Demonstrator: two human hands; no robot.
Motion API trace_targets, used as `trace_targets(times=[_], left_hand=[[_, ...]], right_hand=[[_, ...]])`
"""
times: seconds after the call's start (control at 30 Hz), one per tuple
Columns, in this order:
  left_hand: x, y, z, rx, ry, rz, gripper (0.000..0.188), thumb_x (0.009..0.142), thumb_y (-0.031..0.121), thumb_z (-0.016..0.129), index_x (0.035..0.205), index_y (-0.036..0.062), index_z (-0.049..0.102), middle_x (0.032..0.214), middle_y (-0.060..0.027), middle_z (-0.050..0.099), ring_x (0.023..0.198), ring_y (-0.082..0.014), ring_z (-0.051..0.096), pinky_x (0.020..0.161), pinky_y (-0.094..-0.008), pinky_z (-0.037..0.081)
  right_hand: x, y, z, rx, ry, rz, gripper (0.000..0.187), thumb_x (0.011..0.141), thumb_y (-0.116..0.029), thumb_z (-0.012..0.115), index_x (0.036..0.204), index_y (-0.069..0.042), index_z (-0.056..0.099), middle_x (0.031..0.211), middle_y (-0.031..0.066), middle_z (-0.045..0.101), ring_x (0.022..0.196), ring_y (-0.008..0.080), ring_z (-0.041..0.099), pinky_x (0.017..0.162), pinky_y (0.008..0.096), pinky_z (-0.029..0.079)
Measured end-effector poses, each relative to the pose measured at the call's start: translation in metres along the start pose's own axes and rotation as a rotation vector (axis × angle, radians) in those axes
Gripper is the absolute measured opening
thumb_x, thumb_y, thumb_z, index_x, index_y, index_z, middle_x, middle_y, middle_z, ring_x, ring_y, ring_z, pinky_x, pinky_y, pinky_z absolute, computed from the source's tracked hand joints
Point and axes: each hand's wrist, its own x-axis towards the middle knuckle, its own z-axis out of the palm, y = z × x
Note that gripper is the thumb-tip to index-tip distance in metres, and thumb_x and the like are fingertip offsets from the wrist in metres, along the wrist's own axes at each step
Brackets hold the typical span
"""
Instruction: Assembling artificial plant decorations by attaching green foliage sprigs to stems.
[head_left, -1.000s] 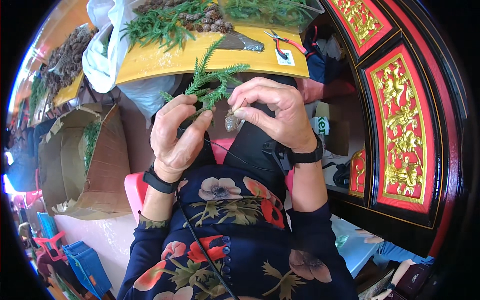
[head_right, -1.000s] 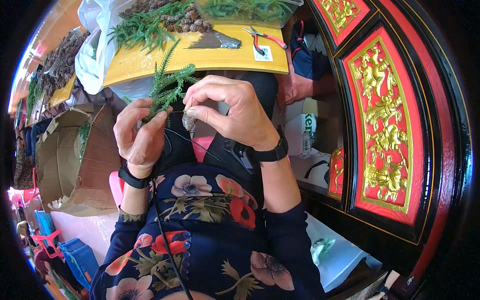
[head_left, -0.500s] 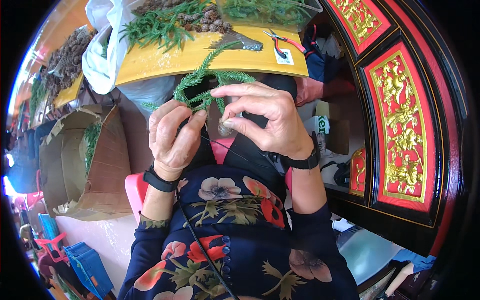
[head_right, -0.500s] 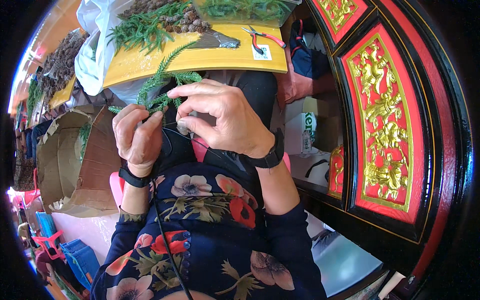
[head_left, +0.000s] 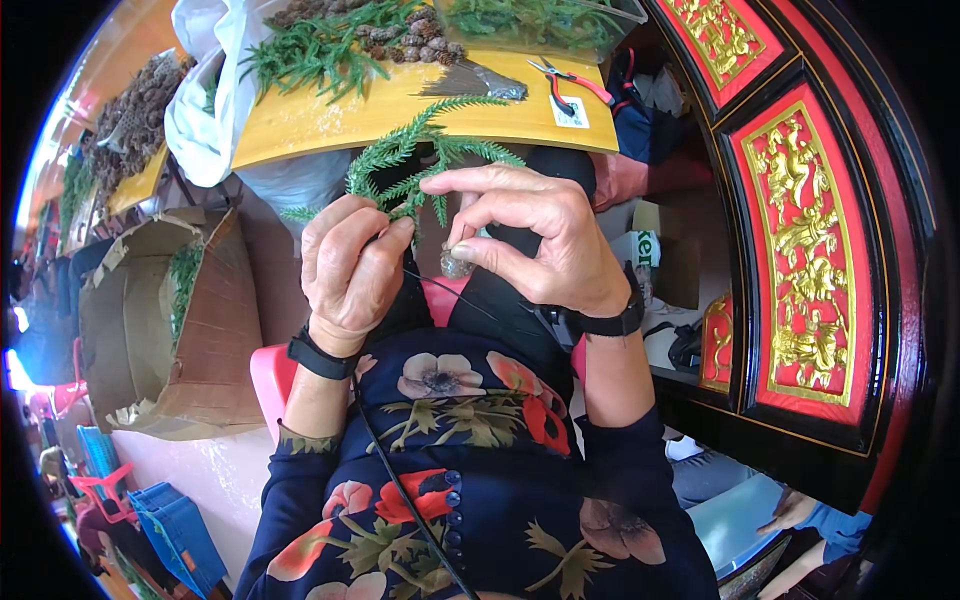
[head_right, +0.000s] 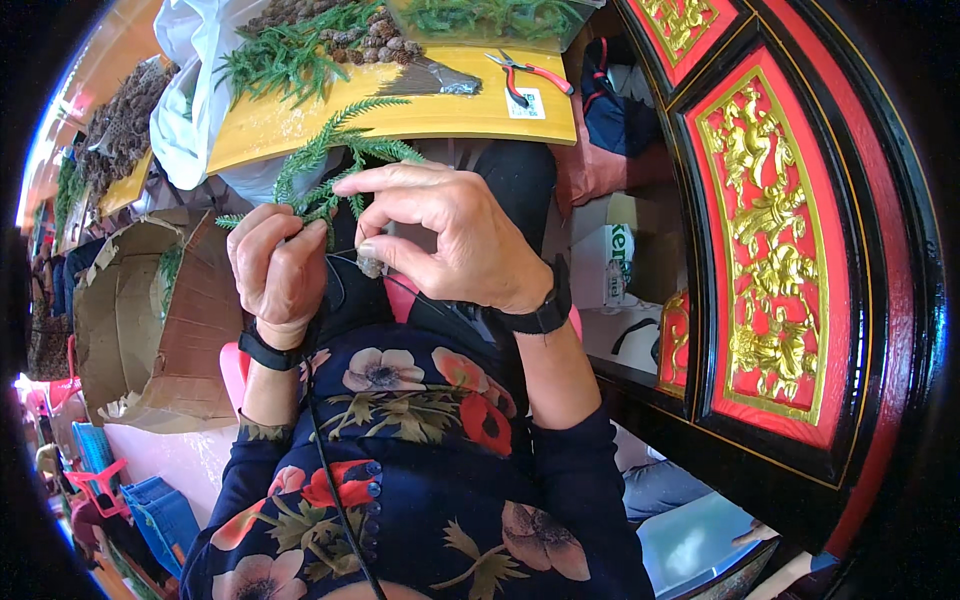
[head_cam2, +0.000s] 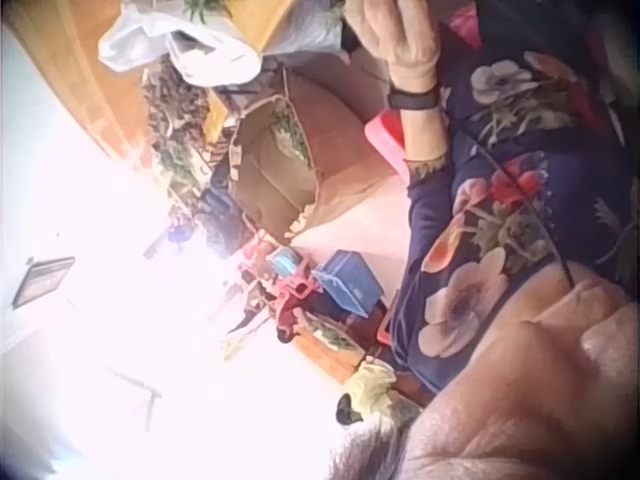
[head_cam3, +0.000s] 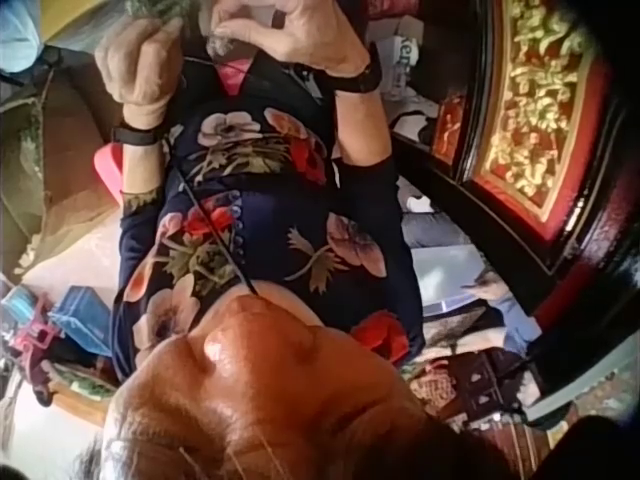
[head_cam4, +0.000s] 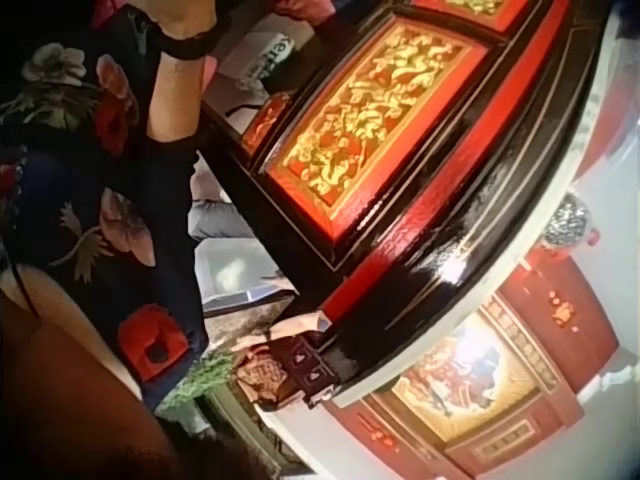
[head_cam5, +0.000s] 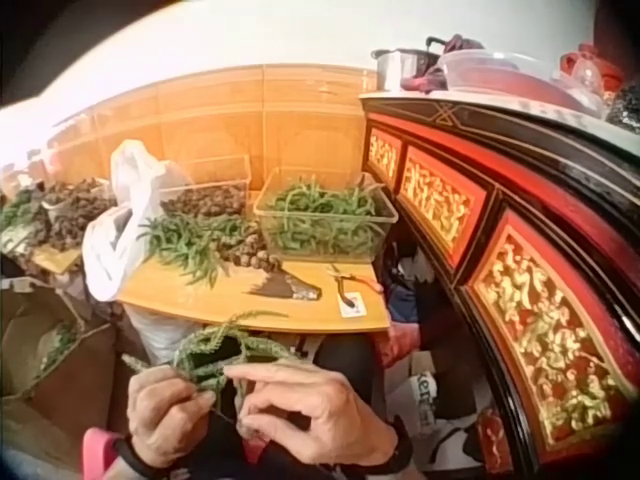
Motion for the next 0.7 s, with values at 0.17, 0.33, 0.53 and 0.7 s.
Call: trace_targets(times=[0.17,0.33,0.53,0.7], left_hand=[[-0.0007,0.0001,0.001,-0.014,0.017,-0.008,0.029,0.059,-0.006,0.073,0.085,0.0075,0.069,0.088,-0.0056,0.058,0.084,-0.0234,0.063,0.072,-0.0319,0.051],[-0.002,0.0019,0.0018,-0.044,0.01,-0.018,0.029,0.06,-0.007,0.072,0.084,0.0079,0.068,0.088,-0.005,0.058,0.084,-0.0231,0.063,0.072,-0.0316,0.052],[-0.0024,0.0009,0.0037,-0.048,0.01,-0.02,0.029,0.06,-0.008,0.073,0.084,0.008,0.068,0.088,-0.005,0.058,0.084,-0.0231,0.063,0.073,-0.0317,0.052],[-0.0029,0.0001,0.0042,-0.031,0.015,-0.016,0.03,0.06,-0.008,0.073,0.084,0.0077,0.067,0.089,-0.0057,0.059,0.084,-0.0237,0.063,0.072,-0.0324,0.052]], right_hand=[[-0.0013,0.0026,0.0023,0.038,-0.021,-0.018,0.009,0.072,0.001,0.071,0.078,0.0,0.066,0.114,0.0169,0.066,0.082,0.022,0.065,0.076,0.0303,0.051],[-0.0003,0.0001,0.0042,0.091,-0.056,-0.007,0.008,0.072,0.002,0.071,0.078,0.0,0.065,0.113,0.0169,0.066,0.08,0.0213,0.064,0.076,0.0304,0.051],[0.0003,-0.0009,-0.0003,0.054,-0.036,0.016,0.008,0.072,0.002,0.071,0.077,0.001,0.065,0.113,0.0173,0.066,0.084,0.0223,0.065,0.077,0.031,0.051],[-0.002,-0.0042,-0.0025,0.013,-0.027,0.063,0.007,0.072,0.002,0.071,0.077,0.001,0.066,0.113,0.0176,0.066,0.09,0.0243,0.066,0.079,0.0321,0.051]])
